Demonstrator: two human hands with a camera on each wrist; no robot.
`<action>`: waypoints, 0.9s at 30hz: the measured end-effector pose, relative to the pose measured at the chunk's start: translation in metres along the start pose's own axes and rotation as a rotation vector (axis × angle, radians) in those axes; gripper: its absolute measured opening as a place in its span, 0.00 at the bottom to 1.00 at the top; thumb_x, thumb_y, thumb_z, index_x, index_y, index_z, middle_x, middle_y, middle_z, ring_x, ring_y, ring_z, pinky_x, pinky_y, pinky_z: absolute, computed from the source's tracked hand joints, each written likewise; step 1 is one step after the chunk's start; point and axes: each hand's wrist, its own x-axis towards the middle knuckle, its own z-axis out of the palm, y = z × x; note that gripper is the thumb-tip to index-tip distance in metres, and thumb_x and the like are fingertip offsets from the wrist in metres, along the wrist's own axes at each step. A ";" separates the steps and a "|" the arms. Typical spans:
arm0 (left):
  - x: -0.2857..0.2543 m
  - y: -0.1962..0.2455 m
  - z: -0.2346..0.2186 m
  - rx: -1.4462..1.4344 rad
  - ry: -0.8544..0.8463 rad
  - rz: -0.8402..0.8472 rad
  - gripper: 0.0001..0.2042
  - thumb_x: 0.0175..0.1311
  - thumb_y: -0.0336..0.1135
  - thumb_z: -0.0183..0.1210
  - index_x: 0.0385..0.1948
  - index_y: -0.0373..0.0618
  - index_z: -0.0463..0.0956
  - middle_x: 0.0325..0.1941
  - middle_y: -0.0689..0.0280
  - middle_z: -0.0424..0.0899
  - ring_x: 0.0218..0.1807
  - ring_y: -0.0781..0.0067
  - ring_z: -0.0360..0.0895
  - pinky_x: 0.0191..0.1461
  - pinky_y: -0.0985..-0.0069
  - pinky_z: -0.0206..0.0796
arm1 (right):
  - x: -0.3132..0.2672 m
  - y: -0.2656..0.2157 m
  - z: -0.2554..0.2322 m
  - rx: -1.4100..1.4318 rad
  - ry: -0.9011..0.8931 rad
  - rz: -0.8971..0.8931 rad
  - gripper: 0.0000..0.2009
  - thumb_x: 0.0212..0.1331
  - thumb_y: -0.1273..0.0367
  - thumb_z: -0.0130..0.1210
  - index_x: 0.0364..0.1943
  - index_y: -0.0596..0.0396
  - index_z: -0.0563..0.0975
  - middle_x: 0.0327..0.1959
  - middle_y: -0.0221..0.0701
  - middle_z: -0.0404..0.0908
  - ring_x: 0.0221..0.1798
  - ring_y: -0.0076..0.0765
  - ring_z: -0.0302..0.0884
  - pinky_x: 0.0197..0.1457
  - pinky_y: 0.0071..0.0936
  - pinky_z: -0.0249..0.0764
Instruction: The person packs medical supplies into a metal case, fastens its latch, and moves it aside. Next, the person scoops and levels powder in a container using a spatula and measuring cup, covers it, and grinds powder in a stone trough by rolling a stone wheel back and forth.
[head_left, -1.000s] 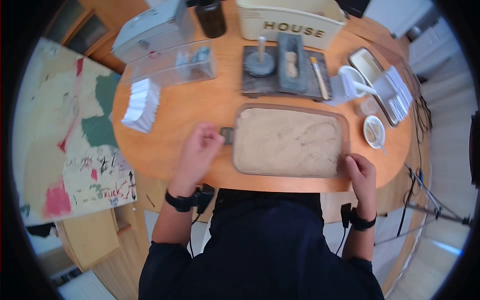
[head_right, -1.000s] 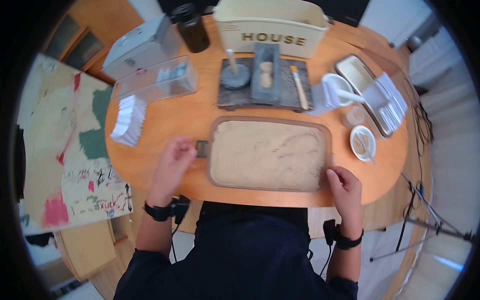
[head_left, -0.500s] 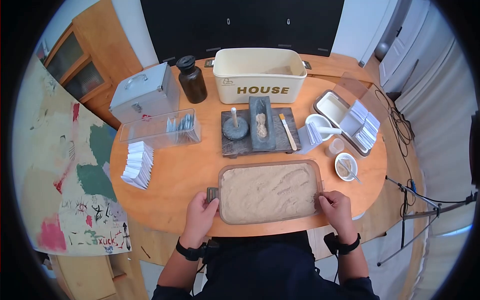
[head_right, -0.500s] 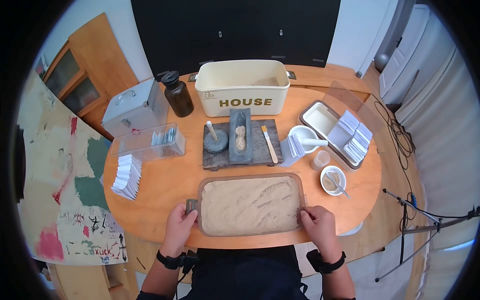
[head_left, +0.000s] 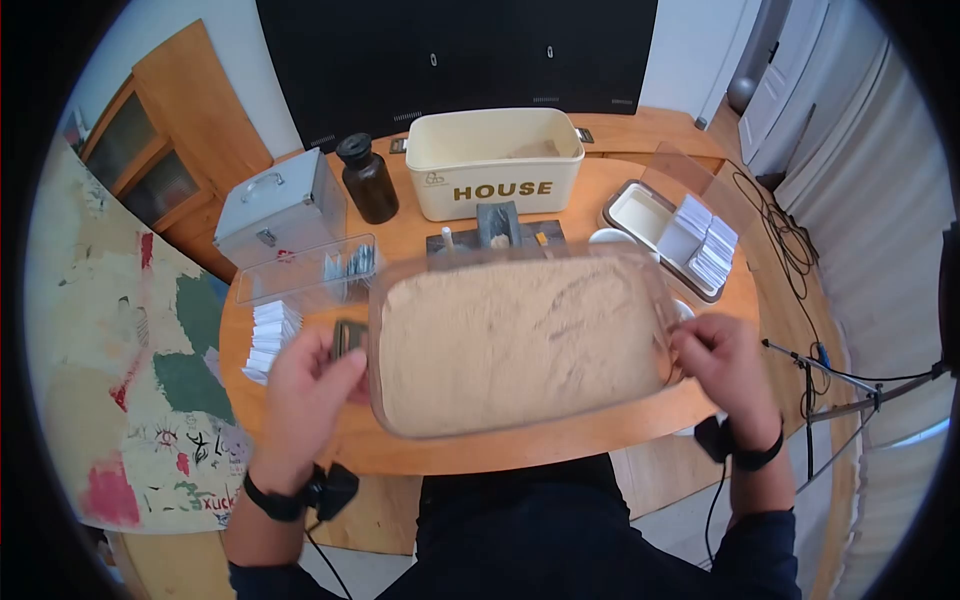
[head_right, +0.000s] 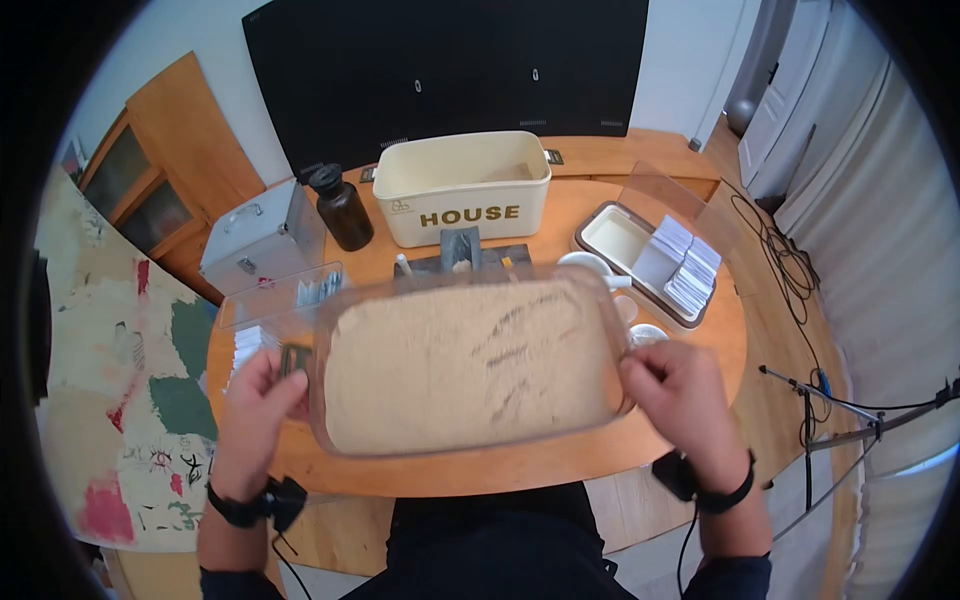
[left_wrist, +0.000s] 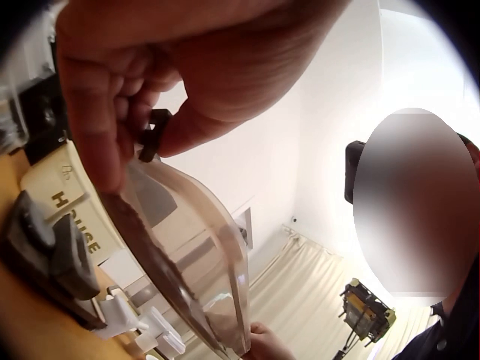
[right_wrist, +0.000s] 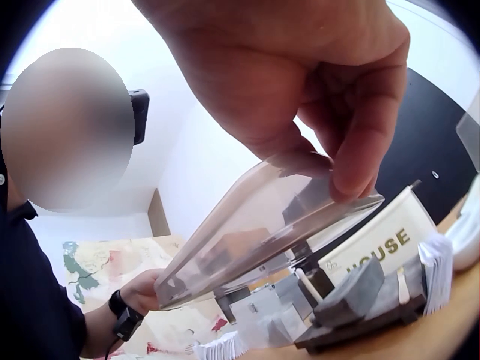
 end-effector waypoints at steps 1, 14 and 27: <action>0.014 0.015 -0.003 0.010 -0.027 0.025 0.05 0.69 0.31 0.56 0.38 0.40 0.73 0.34 0.66 0.82 0.33 0.80 0.80 0.36 0.80 0.76 | 0.015 -0.013 -0.008 0.016 -0.013 0.000 0.09 0.57 0.71 0.56 0.29 0.66 0.82 0.18 0.36 0.79 0.23 0.24 0.77 0.28 0.24 0.72; 0.288 0.054 0.013 0.172 0.074 0.115 0.04 0.66 0.30 0.56 0.33 0.40 0.73 0.35 0.61 0.81 0.35 0.70 0.83 0.39 0.74 0.80 | 0.264 -0.019 0.006 -0.172 0.028 -0.024 0.16 0.60 0.64 0.56 0.25 0.65 0.82 0.19 0.33 0.80 0.22 0.25 0.78 0.25 0.22 0.75; 0.338 0.047 0.026 0.253 0.083 0.010 0.09 0.65 0.32 0.57 0.35 0.33 0.77 0.34 0.58 0.84 0.33 0.73 0.85 0.34 0.82 0.80 | 0.371 0.008 0.039 -0.333 0.046 -0.036 0.16 0.61 0.63 0.52 0.32 0.62 0.84 0.24 0.34 0.83 0.26 0.32 0.80 0.34 0.28 0.78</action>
